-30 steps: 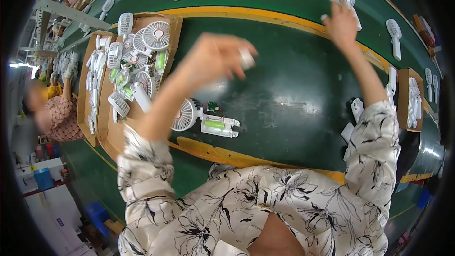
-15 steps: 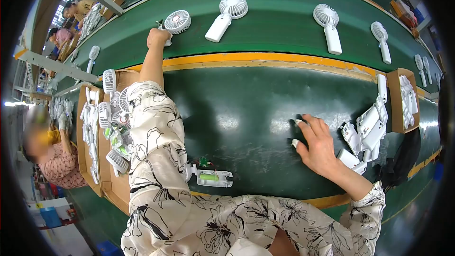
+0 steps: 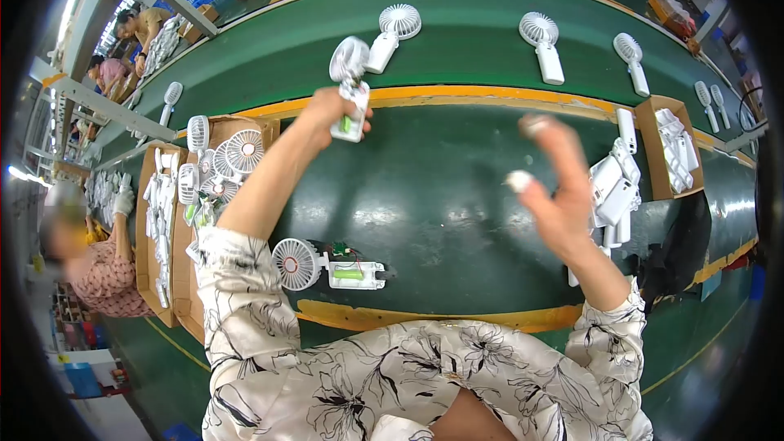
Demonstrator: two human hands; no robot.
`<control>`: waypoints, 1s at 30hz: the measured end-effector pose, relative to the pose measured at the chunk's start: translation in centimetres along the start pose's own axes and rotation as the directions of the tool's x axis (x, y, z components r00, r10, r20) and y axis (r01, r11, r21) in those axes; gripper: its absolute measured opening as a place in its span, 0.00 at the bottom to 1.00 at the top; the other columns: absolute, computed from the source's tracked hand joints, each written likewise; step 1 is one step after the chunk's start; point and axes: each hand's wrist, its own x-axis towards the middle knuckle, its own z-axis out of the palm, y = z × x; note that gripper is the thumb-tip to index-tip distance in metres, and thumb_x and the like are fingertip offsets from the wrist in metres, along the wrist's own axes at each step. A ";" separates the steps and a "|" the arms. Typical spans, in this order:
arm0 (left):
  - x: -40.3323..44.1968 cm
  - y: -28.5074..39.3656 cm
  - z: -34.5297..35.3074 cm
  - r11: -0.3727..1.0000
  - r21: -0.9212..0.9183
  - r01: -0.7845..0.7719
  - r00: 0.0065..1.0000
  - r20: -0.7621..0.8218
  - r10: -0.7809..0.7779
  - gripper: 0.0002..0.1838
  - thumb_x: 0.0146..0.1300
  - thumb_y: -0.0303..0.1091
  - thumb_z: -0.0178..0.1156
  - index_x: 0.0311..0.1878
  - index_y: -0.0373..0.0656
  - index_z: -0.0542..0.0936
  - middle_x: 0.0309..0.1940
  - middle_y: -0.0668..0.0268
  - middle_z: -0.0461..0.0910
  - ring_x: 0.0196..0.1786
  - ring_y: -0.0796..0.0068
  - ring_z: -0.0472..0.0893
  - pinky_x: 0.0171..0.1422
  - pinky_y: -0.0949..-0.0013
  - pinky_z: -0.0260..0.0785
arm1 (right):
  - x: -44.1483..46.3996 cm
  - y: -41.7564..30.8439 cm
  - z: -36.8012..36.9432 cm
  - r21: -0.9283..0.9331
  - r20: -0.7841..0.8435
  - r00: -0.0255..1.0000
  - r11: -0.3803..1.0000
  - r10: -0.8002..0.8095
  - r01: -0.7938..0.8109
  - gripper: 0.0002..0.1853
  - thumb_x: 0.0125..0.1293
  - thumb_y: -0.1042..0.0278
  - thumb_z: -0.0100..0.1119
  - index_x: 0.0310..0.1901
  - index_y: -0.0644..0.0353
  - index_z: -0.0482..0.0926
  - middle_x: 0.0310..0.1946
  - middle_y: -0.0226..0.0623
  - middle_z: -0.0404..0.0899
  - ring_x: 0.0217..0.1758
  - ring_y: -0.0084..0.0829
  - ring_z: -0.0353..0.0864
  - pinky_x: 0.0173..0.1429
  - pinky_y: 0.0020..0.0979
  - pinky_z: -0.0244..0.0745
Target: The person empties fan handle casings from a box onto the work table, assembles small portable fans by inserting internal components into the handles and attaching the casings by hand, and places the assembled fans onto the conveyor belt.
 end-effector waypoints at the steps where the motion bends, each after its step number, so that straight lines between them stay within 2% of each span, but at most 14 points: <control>1: -2.1 -0.4 1.4 0.999 -0.030 0.018 0.998 0.053 -0.016 0.20 0.45 0.16 0.47 0.46 0.34 0.67 0.32 0.56 0.76 0.27 0.62 0.78 0.28 0.61 0.75 | 0.6 -1.9 -1.6 0.061 -0.171 0.974 0.985 -0.149 0.161 0.29 0.48 0.73 0.60 0.54 0.70 0.65 0.53 0.46 0.68 0.57 0.41 0.66 0.61 0.37 0.58; 2: -3.9 -0.8 2.7 0.999 -0.021 0.037 0.998 0.056 -0.035 0.20 0.45 0.16 0.47 0.46 0.34 0.67 0.32 0.56 0.75 0.27 0.63 0.78 0.29 0.62 0.75 | 1.8 -4.7 -3.8 0.040 -0.228 0.911 0.931 -0.344 0.362 0.32 0.50 0.75 0.56 0.59 0.64 0.62 0.57 0.48 0.64 0.63 0.46 0.60 0.65 0.46 0.52; 3: -5.4 -1.3 3.8 0.999 0.029 0.022 0.994 0.106 -0.024 0.21 0.48 0.18 0.44 0.49 0.33 0.65 0.35 0.54 0.75 0.29 0.63 0.78 0.32 0.61 0.76 | 2.3 -8.2 -5.6 -0.092 -0.302 0.892 0.942 -0.335 0.323 0.31 0.51 0.71 0.56 0.59 0.63 0.62 0.57 0.48 0.64 0.62 0.47 0.61 0.64 0.49 0.52; 4: -7.0 -1.5 5.0 0.998 0.025 0.053 0.990 0.127 -0.055 0.21 0.47 0.18 0.43 0.49 0.33 0.65 0.35 0.53 0.75 0.29 0.63 0.78 0.32 0.61 0.76 | 3.1 -9.8 -7.1 -0.175 -0.238 0.806 0.840 -0.541 0.513 0.31 0.51 0.67 0.56 0.59 0.63 0.63 0.57 0.48 0.63 0.61 0.48 0.61 0.64 0.48 0.52; 10: -13.5 -5.3 11.0 0.983 -0.050 0.177 0.934 0.322 -0.152 0.22 0.45 0.18 0.44 0.49 0.34 0.66 0.34 0.53 0.76 0.29 0.63 0.79 0.34 0.62 0.76 | -1.2 -8.3 -12.0 -0.141 -0.275 0.893 0.934 -0.356 0.329 0.31 0.51 0.67 0.57 0.59 0.63 0.62 0.57 0.48 0.63 0.61 0.47 0.62 0.65 0.47 0.52; 11: -14.1 -6.1 11.8 0.980 -0.067 0.187 0.924 0.352 -0.152 0.22 0.46 0.18 0.44 0.49 0.34 0.66 0.34 0.53 0.76 0.30 0.64 0.79 0.34 0.63 0.76 | -3.9 -7.4 -15.4 -0.126 -0.272 0.905 0.944 -0.328 0.304 0.31 0.52 0.66 0.57 0.59 0.63 0.62 0.57 0.48 0.63 0.61 0.47 0.62 0.65 0.47 0.52; 14: -14.9 -9.6 13.4 0.939 -0.198 0.280 0.871 0.463 -0.162 0.21 0.49 0.18 0.46 0.49 0.38 0.67 0.33 0.57 0.77 0.30 0.67 0.79 0.33 0.66 0.75 | -5.5 -6.2 -17.6 -0.158 -0.284 0.887 0.930 -0.366 0.333 0.31 0.52 0.66 0.57 0.59 0.63 0.62 0.57 0.48 0.63 0.61 0.46 0.62 0.65 0.46 0.52; 15: -15.1 -10.5 13.9 0.950 -0.168 0.261 0.874 0.460 -0.159 0.20 0.50 0.18 0.47 0.50 0.39 0.68 0.33 0.58 0.77 0.31 0.68 0.79 0.34 0.66 0.75 | -5.0 -5.4 -18.1 -0.188 -0.288 0.861 0.907 -0.419 0.378 0.32 0.52 0.66 0.57 0.59 0.63 0.62 0.57 0.48 0.63 0.61 0.46 0.62 0.65 0.46 0.52; 16: -15.0 -11.6 14.3 0.947 -0.190 0.260 0.873 0.465 -0.147 0.20 0.51 0.19 0.48 0.50 0.40 0.68 0.33 0.60 0.77 0.31 0.68 0.79 0.35 0.67 0.75 | -8.8 -5.2 -20.8 -0.233 -0.291 0.829 0.876 -0.478 0.423 0.32 0.52 0.66 0.57 0.59 0.63 0.61 0.57 0.47 0.63 0.61 0.46 0.62 0.65 0.46 0.53; 18: -15.5 -11.5 14.9 0.939 -0.161 0.305 0.865 0.458 -0.202 0.20 0.51 0.19 0.49 0.50 0.40 0.69 0.35 0.59 0.77 0.33 0.68 0.79 0.37 0.67 0.75 | -7.2 -4.0 -21.3 -0.320 -0.293 0.760 0.809 -0.580 0.494 0.32 0.52 0.66 0.57 0.59 0.63 0.61 0.57 0.47 0.63 0.61 0.45 0.62 0.65 0.45 0.53; 19: -15.6 -11.5 15.0 0.947 -0.110 0.302 0.859 0.463 -0.220 0.20 0.51 0.18 0.48 0.50 0.39 0.69 0.36 0.58 0.77 0.34 0.67 0.79 0.39 0.65 0.75 | -9.8 -3.6 -23.6 -0.350 -0.287 0.738 0.784 -0.611 0.513 0.32 0.52 0.66 0.57 0.60 0.63 0.61 0.57 0.47 0.63 0.61 0.45 0.62 0.65 0.45 0.53; 22: -15.4 -12.3 15.1 0.944 -0.157 0.290 0.850 0.496 -0.179 0.20 0.50 0.18 0.46 0.50 0.35 0.68 0.36 0.56 0.77 0.35 0.65 0.79 0.40 0.64 0.74 | -8.6 -4.3 -24.1 -0.391 -0.251 0.697 0.729 -0.672 0.563 0.32 0.52 0.66 0.57 0.60 0.64 0.60 0.57 0.47 0.63 0.61 0.44 0.62 0.65 0.45 0.53; 27: -15.4 -12.5 15.0 0.934 -0.153 0.324 0.866 0.445 -0.227 0.21 0.50 0.17 0.44 0.50 0.37 0.68 0.37 0.57 0.77 0.36 0.67 0.79 0.40 0.66 0.74 | -4.9 -4.7 -19.2 -0.276 -0.299 0.793 0.844 -0.531 0.461 0.33 0.52 0.65 0.57 0.60 0.64 0.60 0.57 0.47 0.63 0.60 0.43 0.63 0.65 0.44 0.53; 30: -15.3 -13.4 14.7 0.938 -0.203 0.282 0.868 0.470 -0.160 0.20 0.52 0.20 0.46 0.50 0.37 0.69 0.38 0.57 0.77 0.37 0.67 0.80 0.41 0.67 0.74 | -4.4 -5.2 -17.9 -0.176 -0.306 0.860 0.912 -0.408 0.370 0.33 0.52 0.65 0.57 0.60 0.64 0.59 0.57 0.47 0.62 0.60 0.43 0.63 0.65 0.43 0.53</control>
